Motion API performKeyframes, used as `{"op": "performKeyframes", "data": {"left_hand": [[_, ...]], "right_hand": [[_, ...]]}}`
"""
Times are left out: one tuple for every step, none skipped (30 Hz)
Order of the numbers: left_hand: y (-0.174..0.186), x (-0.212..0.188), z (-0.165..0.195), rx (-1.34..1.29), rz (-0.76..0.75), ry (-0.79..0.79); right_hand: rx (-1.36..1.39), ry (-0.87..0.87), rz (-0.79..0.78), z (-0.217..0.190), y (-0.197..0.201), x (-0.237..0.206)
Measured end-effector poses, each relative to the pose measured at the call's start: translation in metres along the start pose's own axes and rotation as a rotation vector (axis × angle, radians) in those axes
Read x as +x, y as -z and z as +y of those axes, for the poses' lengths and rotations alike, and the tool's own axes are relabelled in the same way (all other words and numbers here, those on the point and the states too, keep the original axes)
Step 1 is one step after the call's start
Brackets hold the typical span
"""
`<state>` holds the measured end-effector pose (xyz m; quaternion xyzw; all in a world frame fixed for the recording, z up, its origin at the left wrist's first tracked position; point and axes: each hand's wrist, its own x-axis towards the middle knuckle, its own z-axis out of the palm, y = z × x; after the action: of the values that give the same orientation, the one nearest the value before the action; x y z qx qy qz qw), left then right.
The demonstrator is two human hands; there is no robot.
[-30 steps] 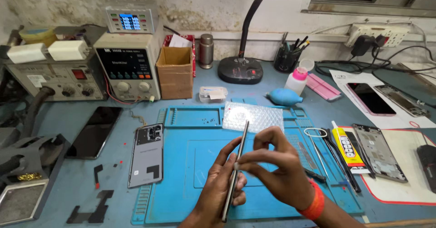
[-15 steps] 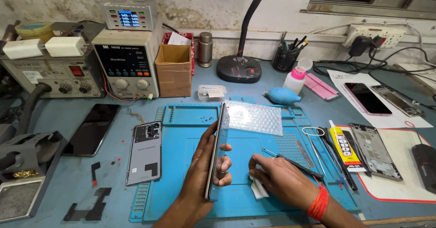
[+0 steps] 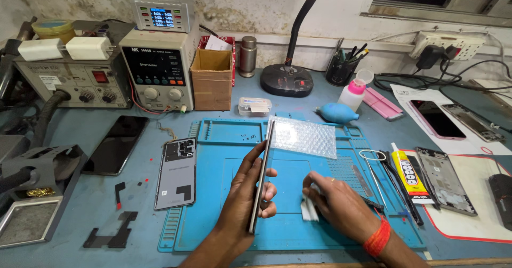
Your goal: The person reassembles a disassembled smartphone at a repair bench, pressing the frame and screen together by hand, then powers the phone on and wipes the screen and edges with a tissue while the device boots and runs a touch test.
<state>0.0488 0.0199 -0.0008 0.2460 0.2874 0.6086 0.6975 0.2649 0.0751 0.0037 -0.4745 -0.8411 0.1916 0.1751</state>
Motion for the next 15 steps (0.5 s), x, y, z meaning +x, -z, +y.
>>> {"op": "performKeyframes", "data": {"left_hand": [[0.000, 0.001, -0.001, 0.010, -0.007, -0.006], [0.000, 0.001, -0.003, 0.022, -0.016, -0.013], [-0.001, 0.002, -0.004, 0.045, -0.012, -0.006], [-0.002, 0.003, -0.006, 0.066, -0.004, 0.002], [-0.003, 0.003, -0.009, 0.087, 0.005, 0.014], [-0.002, 0.002, -0.011, 0.083, 0.005, 0.020], [-0.003, 0.001, -0.013, 0.080, 0.002, 0.027], [-0.003, 0.002, -0.015, 0.076, -0.005, 0.034], [-0.003, 0.002, -0.017, 0.071, -0.024, 0.036], [-0.003, 0.001, -0.019, 0.065, -0.042, 0.037], [-0.003, 0.001, -0.020, 0.059, -0.060, 0.035], [-0.003, 0.001, -0.022, 0.022, -0.087, 0.050], [-0.003, 0.000, -0.023, -0.014, -0.113, 0.068], [-0.002, 0.000, -0.023, -0.050, -0.140, 0.083], [-0.002, 0.000, -0.024, -0.039, -0.133, 0.085]], "right_hand": [[-0.027, 0.023, 0.039, -0.001, 0.005, 0.003], [-0.054, 0.047, 0.080, -0.004, 0.012, 0.006], [0.059, 0.045, 0.118, -0.007, 0.020, 0.010], [0.172, 0.044, 0.151, -0.011, 0.029, 0.011], [0.287, 0.039, 0.182, -0.015, 0.037, 0.011], [0.362, 0.190, 0.199, -0.022, 0.044, 0.009], [0.433, 0.339, 0.218, -0.028, 0.048, 0.005], [0.502, 0.491, 0.238, -0.036, 0.049, 0.003], [0.457, 0.482, 0.273, -0.043, 0.047, 0.001], [0.413, 0.474, 0.308, -0.051, 0.042, 0.000], [0.368, 0.468, 0.342, -0.057, 0.036, 0.001], [0.342, 0.465, 0.394, -0.062, 0.029, 0.002], [0.316, 0.461, 0.446, -0.065, 0.020, 0.005], [0.289, 0.457, 0.500, -0.066, 0.014, 0.007], [0.255, 0.467, 0.520, -0.065, 0.009, 0.007]]}}
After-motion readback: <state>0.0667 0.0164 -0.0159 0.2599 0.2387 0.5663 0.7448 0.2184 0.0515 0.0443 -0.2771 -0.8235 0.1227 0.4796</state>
